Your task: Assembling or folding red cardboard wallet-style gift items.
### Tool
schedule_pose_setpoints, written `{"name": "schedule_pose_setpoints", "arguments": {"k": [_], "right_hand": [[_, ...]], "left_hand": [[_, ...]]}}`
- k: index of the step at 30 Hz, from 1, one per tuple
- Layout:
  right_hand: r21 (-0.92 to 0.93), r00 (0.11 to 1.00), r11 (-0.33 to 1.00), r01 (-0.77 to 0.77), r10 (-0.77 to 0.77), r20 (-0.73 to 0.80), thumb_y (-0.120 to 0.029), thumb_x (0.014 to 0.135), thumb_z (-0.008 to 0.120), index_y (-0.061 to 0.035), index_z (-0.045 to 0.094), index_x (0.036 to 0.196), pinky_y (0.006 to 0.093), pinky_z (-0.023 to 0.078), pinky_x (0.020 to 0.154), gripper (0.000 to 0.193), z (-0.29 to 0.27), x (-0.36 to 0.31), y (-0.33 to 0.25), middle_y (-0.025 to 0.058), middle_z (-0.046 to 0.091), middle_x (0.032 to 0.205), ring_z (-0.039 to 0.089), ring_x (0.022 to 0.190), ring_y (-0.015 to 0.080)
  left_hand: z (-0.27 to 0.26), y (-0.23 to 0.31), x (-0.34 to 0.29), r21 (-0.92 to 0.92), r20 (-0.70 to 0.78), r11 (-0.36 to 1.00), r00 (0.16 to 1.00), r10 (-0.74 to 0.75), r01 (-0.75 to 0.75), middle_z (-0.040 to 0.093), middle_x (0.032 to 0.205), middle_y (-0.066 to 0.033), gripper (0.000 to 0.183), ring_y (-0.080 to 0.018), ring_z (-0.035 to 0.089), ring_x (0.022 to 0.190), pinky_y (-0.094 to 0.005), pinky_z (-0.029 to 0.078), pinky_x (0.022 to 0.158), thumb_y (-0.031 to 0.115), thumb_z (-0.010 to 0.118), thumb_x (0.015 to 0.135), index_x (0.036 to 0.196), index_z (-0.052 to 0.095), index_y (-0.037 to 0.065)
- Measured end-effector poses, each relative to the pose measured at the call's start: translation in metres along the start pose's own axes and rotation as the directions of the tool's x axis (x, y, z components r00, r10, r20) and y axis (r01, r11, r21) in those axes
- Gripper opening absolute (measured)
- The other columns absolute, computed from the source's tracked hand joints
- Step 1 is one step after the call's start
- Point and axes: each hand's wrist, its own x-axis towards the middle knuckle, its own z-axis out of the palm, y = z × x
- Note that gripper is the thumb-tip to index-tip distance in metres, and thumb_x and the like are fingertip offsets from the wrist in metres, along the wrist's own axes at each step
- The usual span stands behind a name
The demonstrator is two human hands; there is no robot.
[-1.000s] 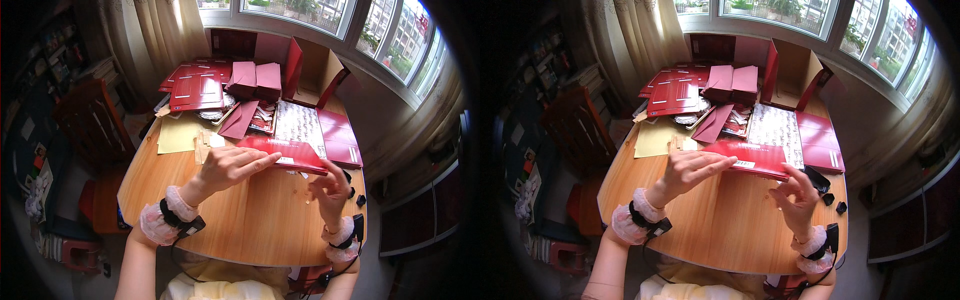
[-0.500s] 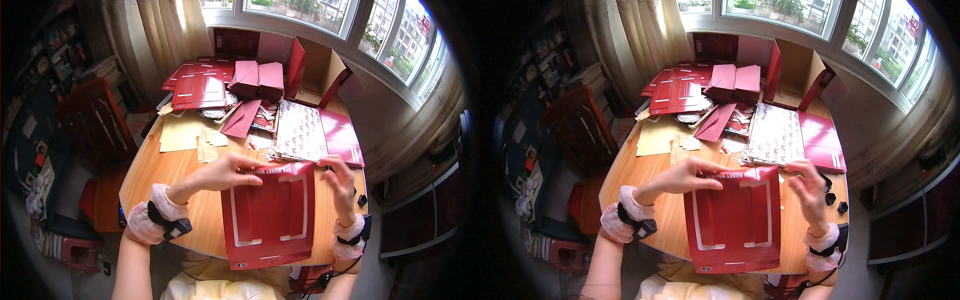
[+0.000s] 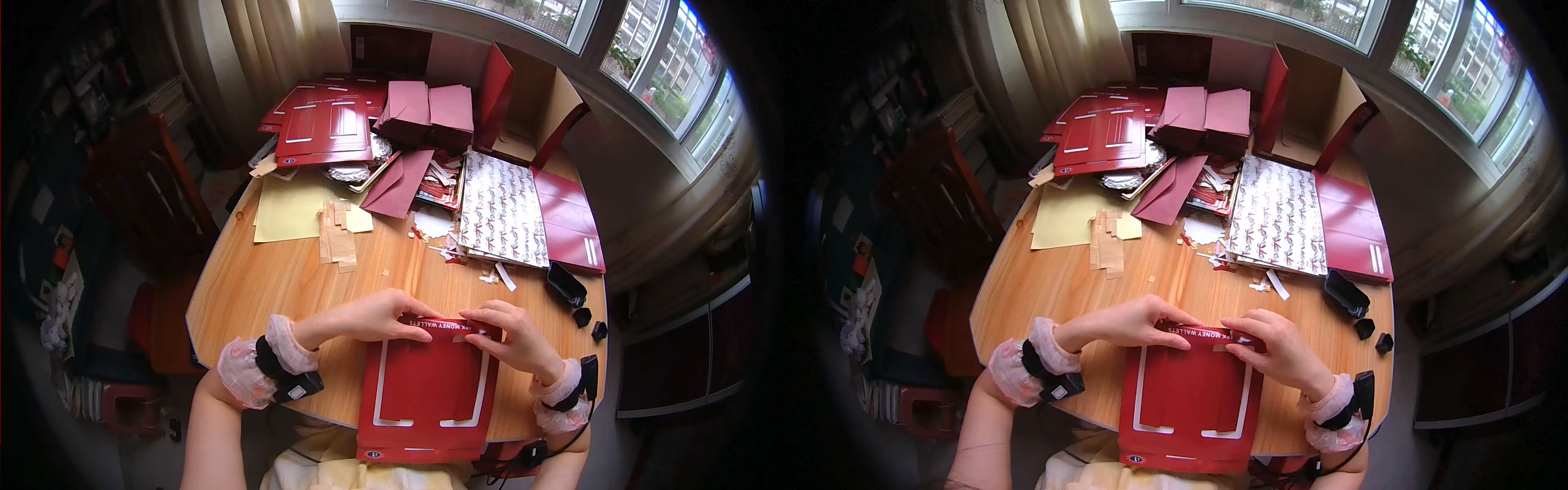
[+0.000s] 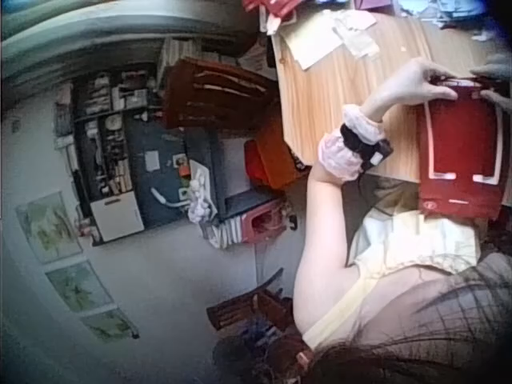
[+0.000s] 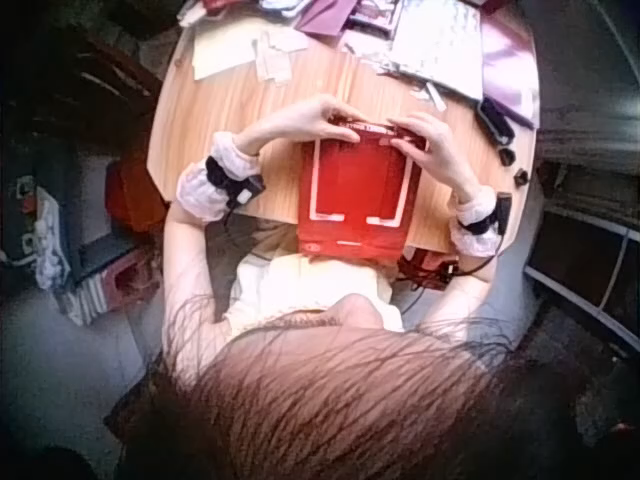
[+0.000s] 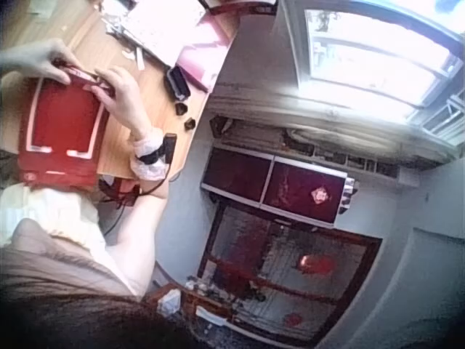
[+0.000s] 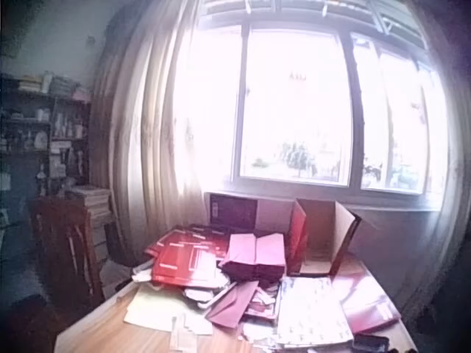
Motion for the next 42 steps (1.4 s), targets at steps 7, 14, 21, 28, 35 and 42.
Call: {"name": "schedule_pose_setpoints", "arguments": {"k": [7, 14, 21, 28, 35, 42], "right_hand": [[-0.418, 0.965, 0.875, 0.246, -0.261, 0.022, -0.012, 0.082, 0.07, -0.0036, 0.064, 0.108, 0.0361, 0.051, 0.072, 0.028, 0.007, 0.002, 0.003, 0.0089, 0.062, 0.091, 0.062, 0.082, 0.0271], [-0.721, 0.891, 0.563, 0.404, -0.419, 0.171, -0.007, 0.077, 0.062, 0.0016, 0.063, 0.106, 0.0277, 0.05, 0.066, 0.03, 0.018, 0.004, 0.008, 0.0048, 0.06, 0.085, 0.062, 0.076, 0.0158], [-0.825, 0.87, 0.39, 0.409, -0.44, 0.223, -0.008, 0.077, 0.061, 0.001, 0.065, 0.099, 0.0248, 0.044, 0.055, 0.024, 0.027, 0.004, 0.004, 0.0009, 0.053, 0.069, 0.056, 0.062, 0.0127], [-0.841, 0.856, 0.349, 0.413, -0.463, 0.228, -0.008, 0.076, 0.062, -0.0016, 0.065, 0.097, 0.0263, 0.043, 0.055, 0.022, 0.033, 0.005, 0.0, 0.0003, 0.051, 0.069, 0.055, 0.061, 0.0124], [-0.834, 0.866, 0.38, 0.401, -0.455, 0.208, -0.008, 0.076, 0.063, -0.0028, 0.066, 0.094, 0.0263, 0.041, 0.054, 0.019, 0.036, 0.004, -0.001, -0.0002, 0.051, 0.068, 0.054, 0.06, 0.0127], [-0.81, 0.894, 0.455, 0.37, -0.411, 0.177, -0.008, 0.079, 0.062, -0.0027, 0.065, 0.095, 0.0255, 0.041, 0.052, 0.017, 0.037, 0.004, 0.0, 0.0007, 0.052, 0.067, 0.056, 0.06, 0.013]], "left_hand": [[0.001, -0.01, 0.003, -0.027, 0.022, 0.999, 0.999, -0.023, 0.024, 0.071, 0.104, -0.012, 0.044, -0.0132, 0.064, 0.091, -0.0293, 0.051, 0.083, 0.028, 0.068, 0.091, 0.127, 0.061, 0.004], [-0.003, -0.008, 0.004, -0.042, 0.07, 0.998, 0.996, -0.052, 0.055, 0.069, 0.109, -0.0118, 0.047, -0.0132, 0.062, 0.096, -0.0291, 0.051, 0.084, 0.027, 0.068, 0.092, 0.132, 0.057, 0.005], [-0.005, 0.004, 0.002, 0.133, 0.115, 0.991, 0.992, -0.041, 0.026, 0.069, 0.107, -0.0178, 0.045, -0.0239, 0.065, 0.091, -0.0329, 0.051, 0.081, 0.033, 0.061, 0.095, 0.131, 0.057, 0.005], [0.0, 0.006, 0.007, 0.183, 0.114, 0.982, 0.993, 0.031, -0.052, 0.066, 0.084, -0.0202, 0.035, -0.0288, 0.057, 0.067, -0.0369, 0.047, 0.066, 0.03, 0.058, 0.097, 0.119, 0.063, 0.002], [0.003, 0.006, 0.007, 0.159, 0.103, 0.987, 0.995, 0.001, -0.017, 0.063, 0.076, -0.021, 0.031, -0.0275, 0.053, 0.062, -0.0369, 0.047, 0.064, 0.025, 0.057, 0.097, 0.115, 0.064, 0.001], [0.004, -0.005, 0.009, 0.103, 0.124, 0.994, 0.992, 0.02, -0.033, 0.064, 0.077, -0.0204, 0.032, -0.0203, 0.055, 0.064, -0.036, 0.048, 0.065, 0.024, 0.057, 0.097, 0.114, 0.064, -0.001]]}}
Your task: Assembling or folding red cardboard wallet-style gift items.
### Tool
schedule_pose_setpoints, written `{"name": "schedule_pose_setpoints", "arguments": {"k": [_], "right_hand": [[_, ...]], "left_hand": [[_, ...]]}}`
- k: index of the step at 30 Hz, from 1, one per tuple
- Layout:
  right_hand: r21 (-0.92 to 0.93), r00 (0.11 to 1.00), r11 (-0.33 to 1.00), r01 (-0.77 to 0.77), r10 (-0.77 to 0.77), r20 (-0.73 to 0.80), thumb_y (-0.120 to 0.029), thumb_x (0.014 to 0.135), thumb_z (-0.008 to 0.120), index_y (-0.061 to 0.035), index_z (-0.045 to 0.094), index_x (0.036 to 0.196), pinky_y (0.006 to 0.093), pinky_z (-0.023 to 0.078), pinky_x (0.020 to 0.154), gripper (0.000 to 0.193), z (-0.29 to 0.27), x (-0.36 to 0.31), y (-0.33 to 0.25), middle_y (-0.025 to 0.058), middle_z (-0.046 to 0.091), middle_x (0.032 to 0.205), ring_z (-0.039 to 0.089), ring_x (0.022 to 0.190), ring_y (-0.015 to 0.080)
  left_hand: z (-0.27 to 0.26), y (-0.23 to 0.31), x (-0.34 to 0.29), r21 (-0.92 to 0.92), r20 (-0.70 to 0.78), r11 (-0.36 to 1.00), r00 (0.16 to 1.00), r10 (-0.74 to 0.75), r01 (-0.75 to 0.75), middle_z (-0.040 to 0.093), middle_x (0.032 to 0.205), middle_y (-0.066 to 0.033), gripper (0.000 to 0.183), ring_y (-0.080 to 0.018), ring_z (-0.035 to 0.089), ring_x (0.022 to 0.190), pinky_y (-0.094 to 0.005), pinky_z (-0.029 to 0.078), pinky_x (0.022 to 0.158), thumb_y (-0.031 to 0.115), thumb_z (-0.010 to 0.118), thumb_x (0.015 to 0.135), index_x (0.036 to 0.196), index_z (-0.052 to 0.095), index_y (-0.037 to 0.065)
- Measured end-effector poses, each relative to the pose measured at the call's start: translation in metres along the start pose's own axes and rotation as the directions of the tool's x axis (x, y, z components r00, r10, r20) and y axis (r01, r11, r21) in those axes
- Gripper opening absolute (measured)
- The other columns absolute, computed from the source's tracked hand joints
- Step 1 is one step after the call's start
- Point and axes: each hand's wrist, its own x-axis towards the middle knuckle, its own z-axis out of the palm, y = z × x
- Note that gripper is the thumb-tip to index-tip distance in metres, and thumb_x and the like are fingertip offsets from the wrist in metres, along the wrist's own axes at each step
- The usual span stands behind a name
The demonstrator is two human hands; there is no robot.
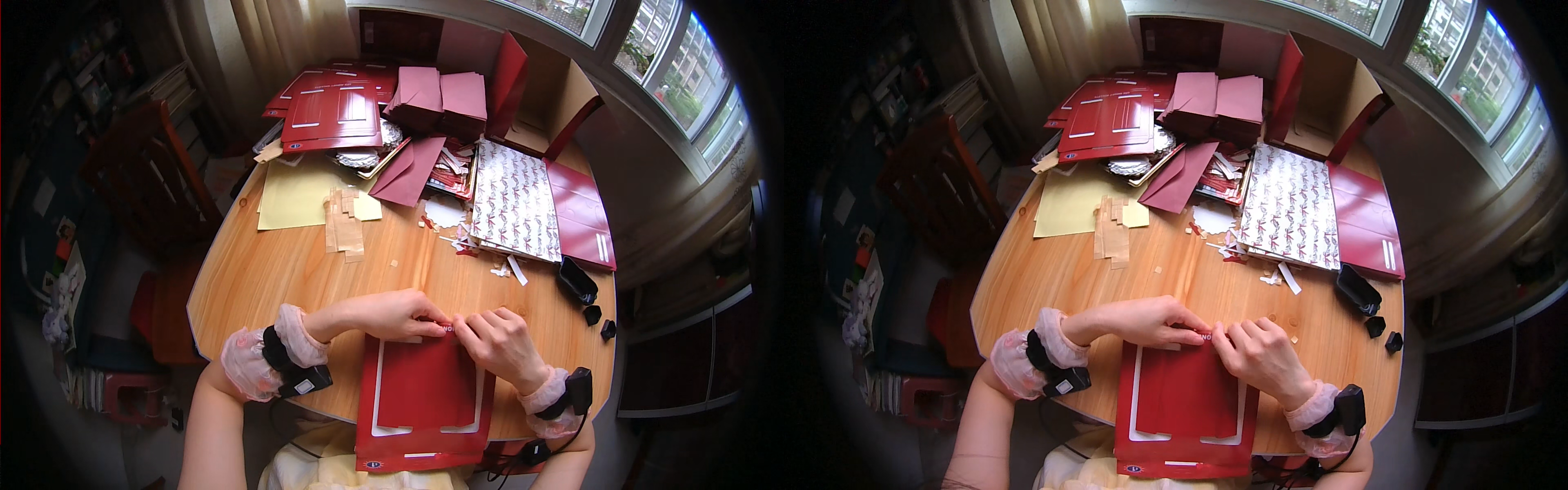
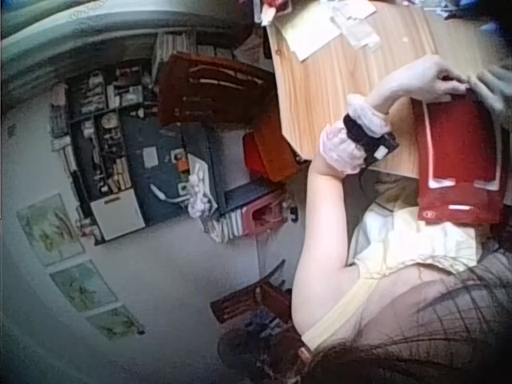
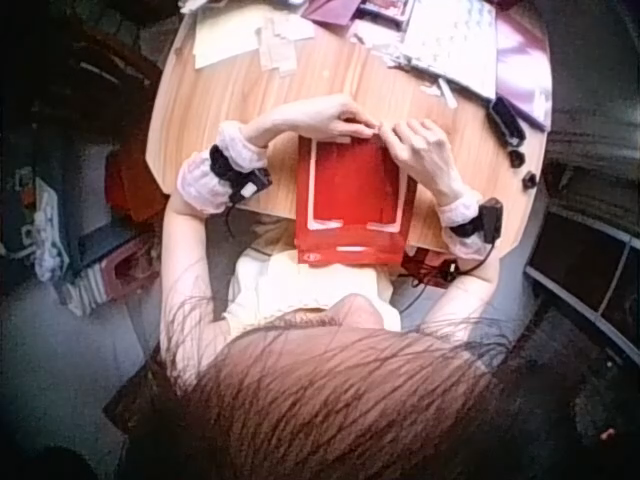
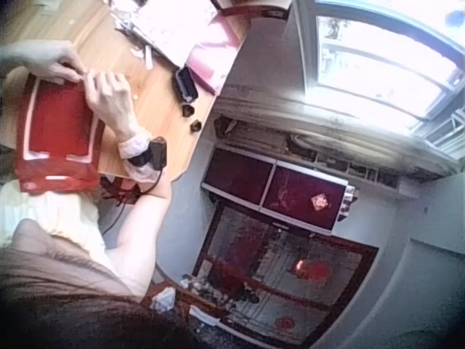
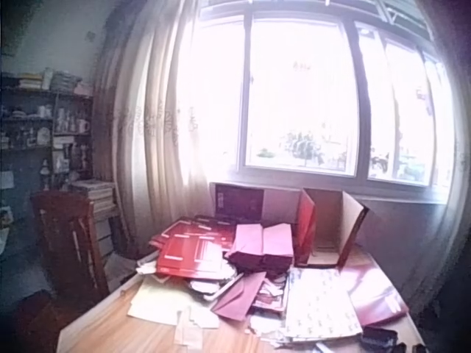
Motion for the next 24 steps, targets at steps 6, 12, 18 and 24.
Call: {"name": "schedule_pose_setpoints", "arguments": {"k": [6, 12, 18, 24], "right_hand": [[0.082, 0.999, 0.997, -0.007, 0.004, 0.039, -0.008, 0.077, 0.063, -0.0011, 0.063, 0.096, 0.0285, 0.048, 0.056, 0.02, -0.002, -0.002, 0.0, 0.0025, 0.054, 0.071, 0.059, 0.063, 0.0157], [0.13, 0.999, 0.991, -0.022, 0.015, 0.051, -0.008, 0.075, 0.064, -0.0027, 0.06, 0.088, 0.0298, 0.051, 0.057, 0.015, -0.009, -0.005, 0.006, 0.0039, 0.055, 0.073, 0.062, 0.065, 0.0169], [0.305, 0.983, 0.946, -0.107, 0.056, 0.172, -0.008, 0.078, 0.062, -0.0046, 0.057, 0.082, 0.0301, 0.051, 0.056, 0.007, -0.025, 0.001, 0.007, 0.0043, 0.055, 0.072, 0.063, 0.066, 0.0178], [0.164, 0.98, 0.981, -0.104, 0.073, 0.185, -0.007, 0.079, 0.06, -0.0029, 0.059, 0.087, 0.0292, 0.051, 0.056, 0.009, -0.017, -0.006, 0.001, 0.0038, 0.055, 0.072, 0.063, 0.065, 0.0168]], "left_hand": [[0.001, -0.012, -0.001, -0.081, 0.042, 0.995, 0.998, -0.046, 0.05, 0.069, 0.086, -0.0107, 0.036, -0.0116, 0.057, 0.076, -0.0306, 0.049, 0.069, 0.028, 0.057, 0.099, 0.122, 0.062, 0.001], [-0.001, 0.0, 0.002, -0.103, 0.072, 0.988, 0.992, -0.108, 0.115, 0.068, 0.086, -0.0075, 0.037, -0.008, 0.056, 0.077, -0.0269, 0.049, 0.07, 0.027, 0.057, 0.098, 0.127, 0.06, 0.003], [0.002, 0.001, -0.002, -0.157, 0.077, 0.984, 0.994, -0.077, 0.088, 0.067, 0.085, -0.0059, 0.038, -0.0082, 0.055, 0.074, -0.0256, 0.049, 0.067, 0.025, 0.057, 0.098, 0.132, 0.059, 0.009], [0.001, -0.003, 0.002, -0.135, 0.083, 0.987, 0.994, -0.078, 0.088, 0.067, 0.086, -0.0053, 0.038, -0.008, 0.054, 0.076, -0.0258, 0.049, 0.069, 0.024, 0.057, 0.098, 0.133, 0.057, 0.009]]}}
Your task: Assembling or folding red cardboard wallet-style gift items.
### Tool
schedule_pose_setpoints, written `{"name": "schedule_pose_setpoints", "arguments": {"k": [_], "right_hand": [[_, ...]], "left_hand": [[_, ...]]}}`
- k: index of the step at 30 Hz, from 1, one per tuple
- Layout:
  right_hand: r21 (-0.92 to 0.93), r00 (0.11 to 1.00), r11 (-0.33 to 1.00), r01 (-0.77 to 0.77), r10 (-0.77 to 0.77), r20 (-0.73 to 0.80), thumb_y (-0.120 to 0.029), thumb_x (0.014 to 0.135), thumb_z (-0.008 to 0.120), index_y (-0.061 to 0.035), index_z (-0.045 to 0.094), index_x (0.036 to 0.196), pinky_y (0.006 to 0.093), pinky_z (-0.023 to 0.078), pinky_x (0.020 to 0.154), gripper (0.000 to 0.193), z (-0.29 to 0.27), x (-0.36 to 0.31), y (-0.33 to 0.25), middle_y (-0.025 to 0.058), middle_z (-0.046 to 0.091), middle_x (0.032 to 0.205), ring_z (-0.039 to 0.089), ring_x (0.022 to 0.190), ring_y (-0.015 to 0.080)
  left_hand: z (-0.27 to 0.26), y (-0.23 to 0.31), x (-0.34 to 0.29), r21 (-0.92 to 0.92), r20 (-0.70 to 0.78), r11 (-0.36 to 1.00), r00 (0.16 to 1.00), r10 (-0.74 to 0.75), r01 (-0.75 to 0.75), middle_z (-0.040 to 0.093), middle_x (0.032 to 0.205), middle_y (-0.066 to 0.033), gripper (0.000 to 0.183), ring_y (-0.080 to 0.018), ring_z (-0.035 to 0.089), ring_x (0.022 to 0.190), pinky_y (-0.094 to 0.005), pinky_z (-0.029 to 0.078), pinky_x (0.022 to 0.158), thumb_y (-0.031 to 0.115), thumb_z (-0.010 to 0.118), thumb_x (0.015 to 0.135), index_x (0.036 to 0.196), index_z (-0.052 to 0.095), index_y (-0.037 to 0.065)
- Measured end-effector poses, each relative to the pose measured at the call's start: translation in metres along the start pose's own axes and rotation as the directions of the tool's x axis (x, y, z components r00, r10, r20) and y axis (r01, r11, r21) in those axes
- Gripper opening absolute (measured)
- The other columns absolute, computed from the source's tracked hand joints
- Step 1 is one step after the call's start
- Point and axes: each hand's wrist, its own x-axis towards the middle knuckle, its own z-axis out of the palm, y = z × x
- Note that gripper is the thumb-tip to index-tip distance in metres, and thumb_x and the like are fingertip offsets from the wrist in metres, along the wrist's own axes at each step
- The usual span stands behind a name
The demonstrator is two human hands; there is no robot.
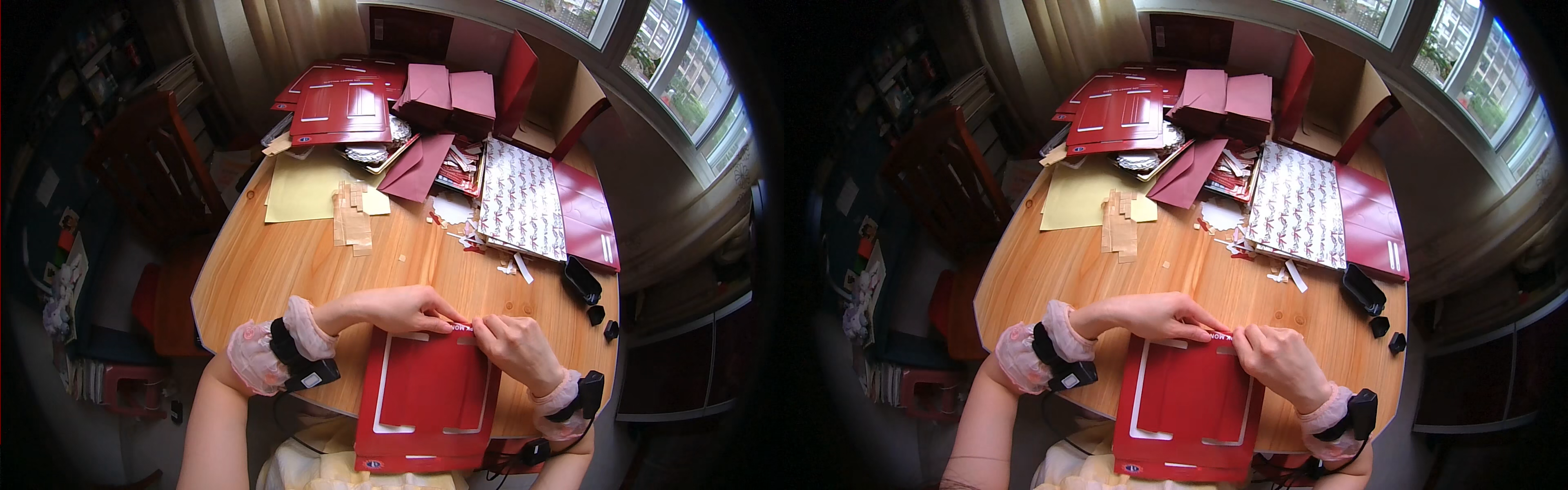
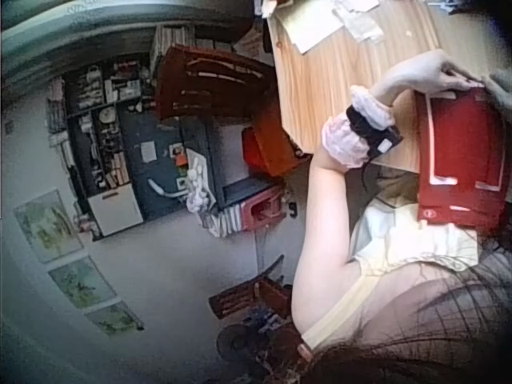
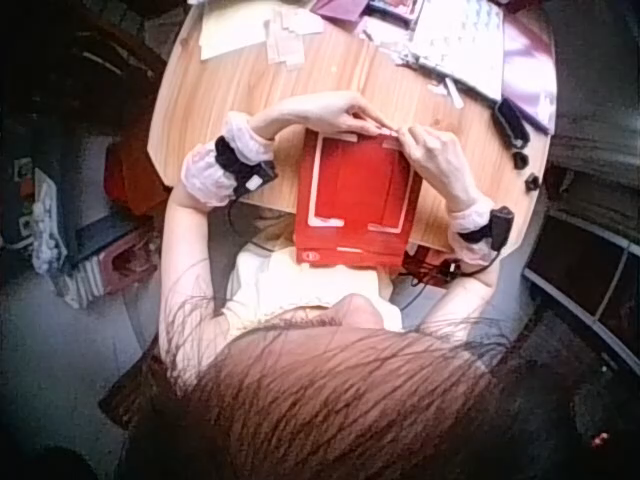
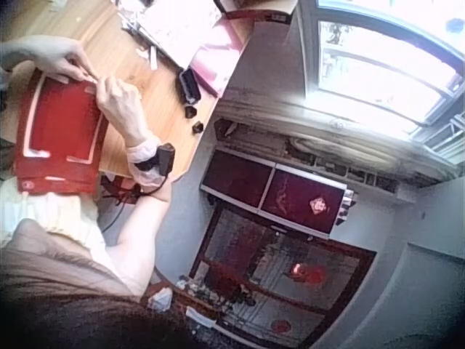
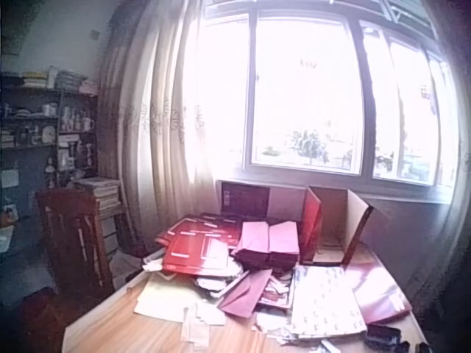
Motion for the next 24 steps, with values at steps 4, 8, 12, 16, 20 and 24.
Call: {"name": "schedule_pose_setpoints", "arguments": {"k": [4, 8, 12, 16, 20, 24], "right_hand": [[-0.121, 0.997, 0.993, -0.018, 0.01, -0.073, -0.006, 0.078, 0.06, -0.001, 0.06, 0.091, 0.0276, 0.051, 0.056, 0.014, 0.009, 0.002, -0.003, 0.0034, 0.055, 0.072, 0.063, 0.066, 0.0158], [-0.077, 0.996, 0.996, -0.04, 0.034, -0.078, -0.007, 0.078, 0.061, -0.0024, 0.06, 0.091, 0.0277, 0.05, 0.056, 0.014, 0.005, 0.005, -0.002, 0.003, 0.054, 0.071, 0.062, 0.066, 0.0151], [0.001, 0.997, 0.999, -0.052, 0.052, -0.053, -0.01, 0.079, 0.063, -0.0065, 0.061, 0.093, 0.0299, 0.05, 0.057, 0.015, 0.005, 0.006, 0.002, 0.0024, 0.054, 0.071, 0.062, 0.066, 0.0152], [0.188, 0.985, 0.979, -0.079, 0.106, -0.135, -0.016, 0.077, 0.069, -0.0081, 0.062, 0.097, 0.0319, 0.05, 0.058, 0.023, 0.007, 0.006, 0.01, 0.0034, 0.056, 0.072, 0.062, 0.067, 0.0187], [0.303, 0.982, 0.946, -0.117, 0.155, -0.104, -0.018, 0.075, 0.074, -0.0087, 0.063, 0.097, 0.0329, 0.05, 0.059, 0.026, 0.003, 0.004, 0.013, 0.0042, 0.059, 0.075, 0.062, 0.068, 0.0211], [0.543, 0.975, 0.823, -0.163, 0.22, -0.041, -0.017, 0.077, 0.076, -0.0077, 0.066, 0.095, 0.032, 0.052, 0.06, 0.022, 0.003, 0.002, 0.018, 0.0063, 0.063, 0.08, 0.064, 0.068, 0.0226]], "left_hand": [[-0.004, 0.0, 0.0, -0.007, 0.005, 0.999, 0.999, -0.032, 0.032, 0.067, 0.085, -0.004, 0.039, -0.0068, 0.053, 0.077, -0.0253, 0.048, 0.071, 0.026, 0.057, 0.098, 0.133, 0.057, 0.008], [-0.006, -0.003, -0.003, -0.013, -0.004, 0.999, 1.0, 0.03, -0.03, 0.066, 0.085, -0.0024, 0.04, -0.0055, 0.052, 0.079, -0.0247, 0.047, 0.072, 0.027, 0.057, 0.099, 0.132, 0.057, 0.006], [-0.006, -0.002, -0.004, -0.048, 0.01, 0.999, 1.0, -0.02, 0.021, 0.066, 0.087, -0.0017, 0.04, -0.0052, 0.053, 0.081, -0.0237, 0.047, 0.073, 0.027, 0.057, 0.099, 0.132, 0.057, 0.006], [-0.006, -0.002, -0.002, -0.082, 0.003, 0.996, 1.0, -0.024, 0.025, 0.066, 0.09, -0.0008, 0.039, -0.0049, 0.053, 0.082, -0.023, 0.047, 0.073, 0.026, 0.056, 0.099, 0.132, 0.057, 0.005], [-0.006, -0.002, -0.003, -0.111, 0.022, 0.994, 1.0, -0.004, 0.007, 0.066, 0.09, -0.0004, 0.038, -0.0043, 0.053, 0.082, -0.0223, 0.047, 0.073, 0.025, 0.055, 0.1, 0.133, 0.057, 0.006], [-0.009, 0.004, -0.004, -0.118, 0.062, 0.993, 0.998, -0.02, 0.027, 0.066, 0.091, -0.0002, 0.038, -0.0038, 0.053, 0.082, -0.0216, 0.047, 0.072, 0.024, 0.054, 0.1, 0.133, 0.056, 0.005]]}}
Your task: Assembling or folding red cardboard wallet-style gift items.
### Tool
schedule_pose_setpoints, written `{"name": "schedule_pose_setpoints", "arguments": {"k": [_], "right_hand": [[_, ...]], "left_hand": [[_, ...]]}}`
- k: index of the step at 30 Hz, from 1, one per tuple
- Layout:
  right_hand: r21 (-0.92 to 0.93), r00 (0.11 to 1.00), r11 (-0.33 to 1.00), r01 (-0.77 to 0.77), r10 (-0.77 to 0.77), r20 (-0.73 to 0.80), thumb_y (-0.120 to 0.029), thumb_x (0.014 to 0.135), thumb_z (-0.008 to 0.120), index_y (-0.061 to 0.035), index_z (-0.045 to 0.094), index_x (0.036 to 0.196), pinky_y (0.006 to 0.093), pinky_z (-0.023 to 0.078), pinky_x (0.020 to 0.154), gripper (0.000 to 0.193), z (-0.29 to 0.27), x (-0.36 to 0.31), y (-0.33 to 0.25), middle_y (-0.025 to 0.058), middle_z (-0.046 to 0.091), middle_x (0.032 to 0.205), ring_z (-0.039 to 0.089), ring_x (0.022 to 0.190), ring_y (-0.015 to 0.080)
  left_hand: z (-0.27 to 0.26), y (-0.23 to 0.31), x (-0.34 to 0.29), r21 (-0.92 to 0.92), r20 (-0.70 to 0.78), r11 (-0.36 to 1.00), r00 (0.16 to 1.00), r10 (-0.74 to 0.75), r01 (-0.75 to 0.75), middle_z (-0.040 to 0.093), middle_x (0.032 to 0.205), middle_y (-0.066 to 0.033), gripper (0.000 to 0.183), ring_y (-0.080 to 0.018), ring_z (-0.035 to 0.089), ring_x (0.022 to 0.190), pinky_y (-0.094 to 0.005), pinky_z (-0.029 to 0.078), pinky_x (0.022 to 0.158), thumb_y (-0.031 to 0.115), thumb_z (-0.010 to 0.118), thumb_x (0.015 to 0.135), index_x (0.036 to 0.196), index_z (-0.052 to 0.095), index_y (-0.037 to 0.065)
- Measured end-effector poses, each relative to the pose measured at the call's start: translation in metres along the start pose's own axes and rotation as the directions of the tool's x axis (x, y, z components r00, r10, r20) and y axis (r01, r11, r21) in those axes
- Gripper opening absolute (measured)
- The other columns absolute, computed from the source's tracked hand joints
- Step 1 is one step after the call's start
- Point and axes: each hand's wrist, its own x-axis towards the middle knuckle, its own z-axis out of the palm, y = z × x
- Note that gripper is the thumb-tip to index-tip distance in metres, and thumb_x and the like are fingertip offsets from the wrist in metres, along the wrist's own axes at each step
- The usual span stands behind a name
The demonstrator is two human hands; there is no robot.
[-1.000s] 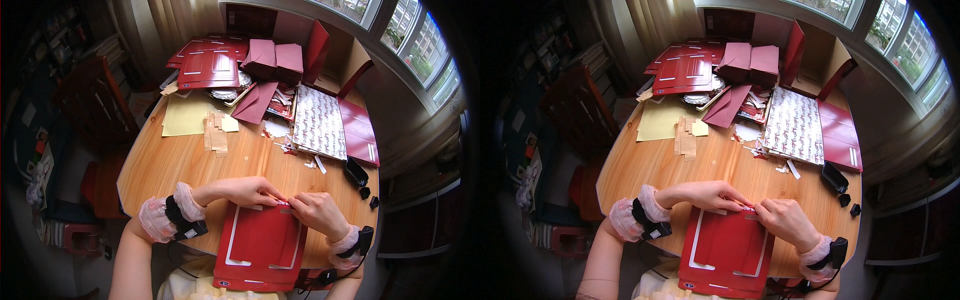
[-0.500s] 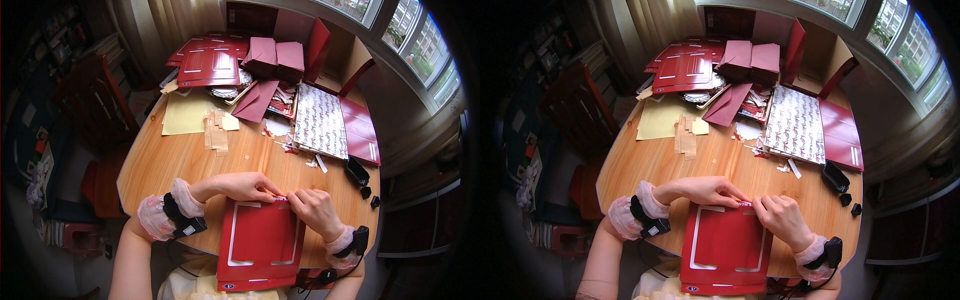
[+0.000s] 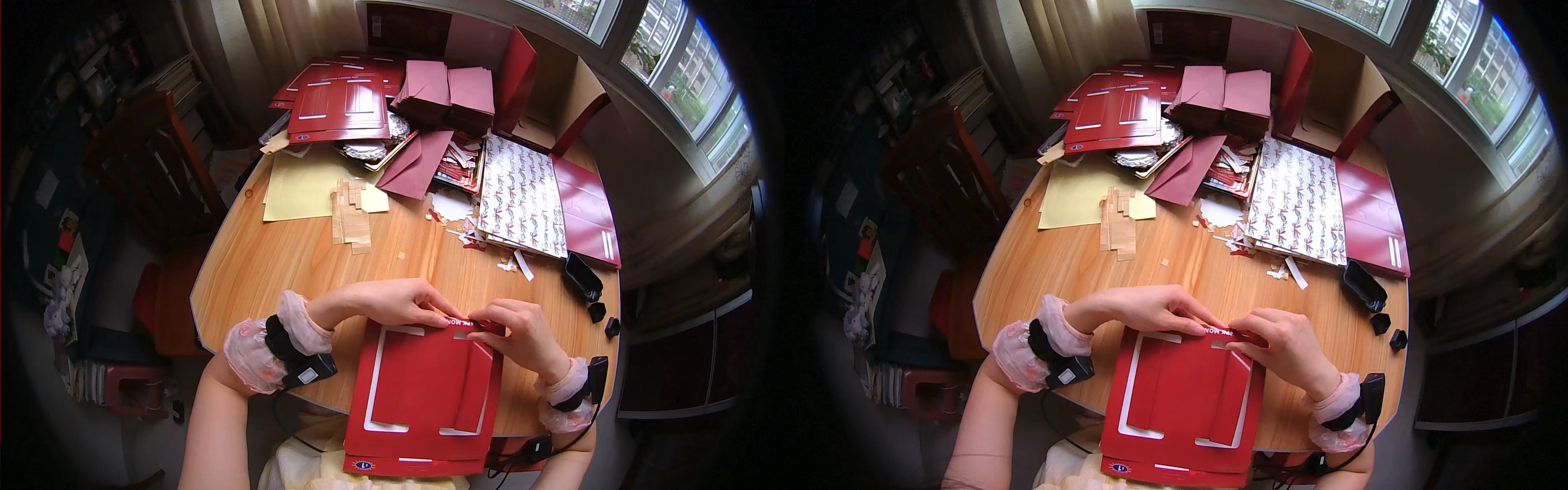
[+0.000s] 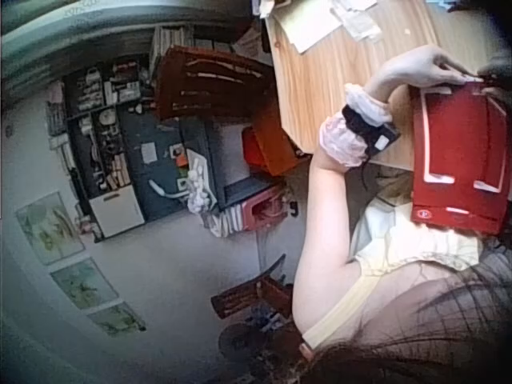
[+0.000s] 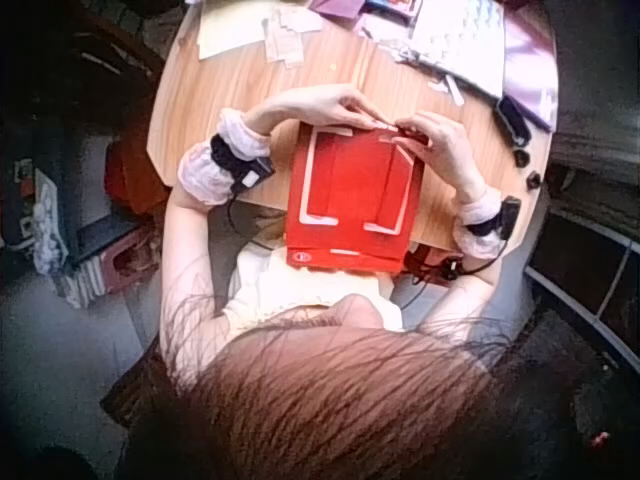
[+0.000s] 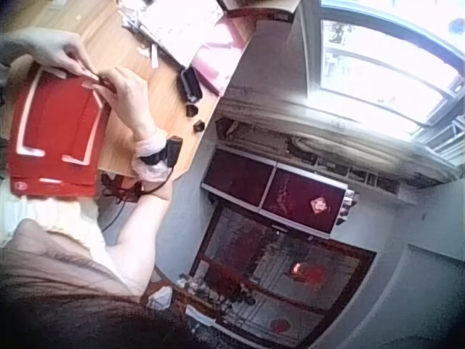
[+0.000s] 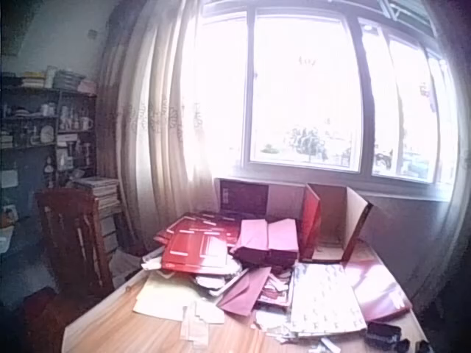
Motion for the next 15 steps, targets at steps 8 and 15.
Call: {"name": "schedule_pose_setpoints", "arguments": {"k": [8, 15], "right_hand": [[0.042, 1.0, 0.999, 0.028, -0.028, 0.01, -0.013, 0.079, 0.074, -0.0059, 0.066, 0.095, 0.0314, 0.053, 0.059, 0.019, -0.004, -0.001, -0.007, 0.0064, 0.065, 0.082, 0.065, 0.069, 0.0225], [-0.376, 0.995, 0.923, 0.086, -0.098, -0.013, -0.012, 0.076, 0.069, -0.0053, 0.063, 0.092, 0.0307, 0.053, 0.057, 0.019, 0.01, -0.005, -0.011, 0.0057, 0.063, 0.081, 0.065, 0.069, 0.021]], "left_hand": [[-0.002, -0.005, 0.0, -0.011, 0.014, 1.0, 1.0, 0.005, -0.004, 0.069, 0.099, -0.002, 0.04, -0.0042, 0.056, 0.084, -0.0219, 0.049, 0.073, 0.023, 0.054, 0.1, 0.134, 0.055, 0.003], [-0.001, -0.004, 0.0, 0.052, 0.005, 0.998, 0.999, -0.044, 0.044, 0.07, 0.097, -0.0009, 0.042, -0.0035, 0.057, 0.083, -0.022, 0.049, 0.074, 0.025, 0.055, 0.1, 0.136, 0.053, 0.004]]}}
